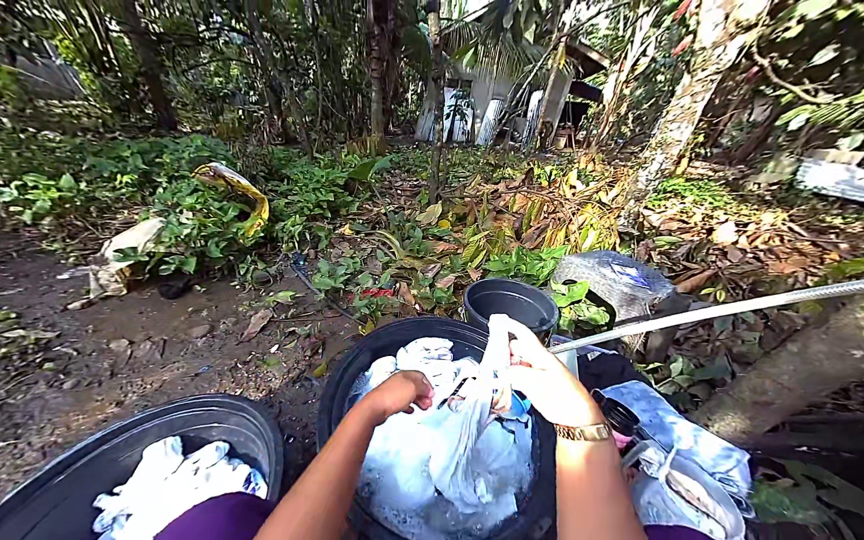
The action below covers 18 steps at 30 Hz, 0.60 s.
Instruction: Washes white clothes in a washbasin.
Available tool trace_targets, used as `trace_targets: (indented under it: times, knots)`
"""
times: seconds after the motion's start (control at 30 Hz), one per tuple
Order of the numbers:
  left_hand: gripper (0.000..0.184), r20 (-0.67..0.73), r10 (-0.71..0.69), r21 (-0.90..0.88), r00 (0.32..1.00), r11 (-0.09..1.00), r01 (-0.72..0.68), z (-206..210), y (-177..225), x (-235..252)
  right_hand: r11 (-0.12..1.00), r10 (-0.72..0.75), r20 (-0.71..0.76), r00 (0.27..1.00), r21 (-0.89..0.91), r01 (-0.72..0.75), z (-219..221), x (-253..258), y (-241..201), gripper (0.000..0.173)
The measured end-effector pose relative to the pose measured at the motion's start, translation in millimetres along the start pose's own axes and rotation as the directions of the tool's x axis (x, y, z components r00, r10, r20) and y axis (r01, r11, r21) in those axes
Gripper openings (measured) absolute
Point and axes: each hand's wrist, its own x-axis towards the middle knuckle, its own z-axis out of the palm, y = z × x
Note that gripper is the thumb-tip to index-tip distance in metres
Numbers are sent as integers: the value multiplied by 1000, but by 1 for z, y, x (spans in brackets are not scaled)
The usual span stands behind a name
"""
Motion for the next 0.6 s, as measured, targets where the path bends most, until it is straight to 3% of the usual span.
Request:
trace_targets:
  times: [0.07, 0.13, 0.23, 0.3, 0.33, 0.4, 0.47, 0.53, 0.6]
  knots:
    - [42, 131, 141, 17, 981, 989, -144, 15, 10, -10, 996, 85, 59, 995, 22, -86, 17, 4, 5, 80]
    - [51, 107, 242, -95, 965, 968, -232, 38, 16, -12, 995, 98, 111, 989, -44, -94, 40, 9, 12, 72]
    - [20, -143, 96, -163, 985, 980, -119, 46, 25, -11, 947, 63, -22, 998, -314, -67, 57, 19, 27, 39]
    - [22, -237, 34, -35, 971, 998, -43, 33, 30, -12, 908, 56, -175, 983, -401, -123, 55, 26, 51, 27]
    - [27, -271, 27, 37, 962, 999, -18, 25, 32, -14, 889, 135, -204, 970, -406, -209, 53, 29, 65, 25]
    - [27, -316, 61, 95, 947, 995, -32, 13, 42, -22, 828, 384, -151, 911, -380, -412, 53, 31, 94, 30]
    - [21, -321, 149, 25, 935, 989, -148, 5, 58, -39, 754, 566, -87, 820, -349, -557, 64, 26, 123, 53]
    - [18, -276, 249, -110, 928, 951, -288, -1, 77, -62, 726, 640, -43, 767, -295, -622, 77, 20, 138, 60]
    - [23, -255, 364, -189, 896, 890, -415, -8, 88, -81, 800, 562, -7, 827, -252, -545, 82, 20, 137, 42]
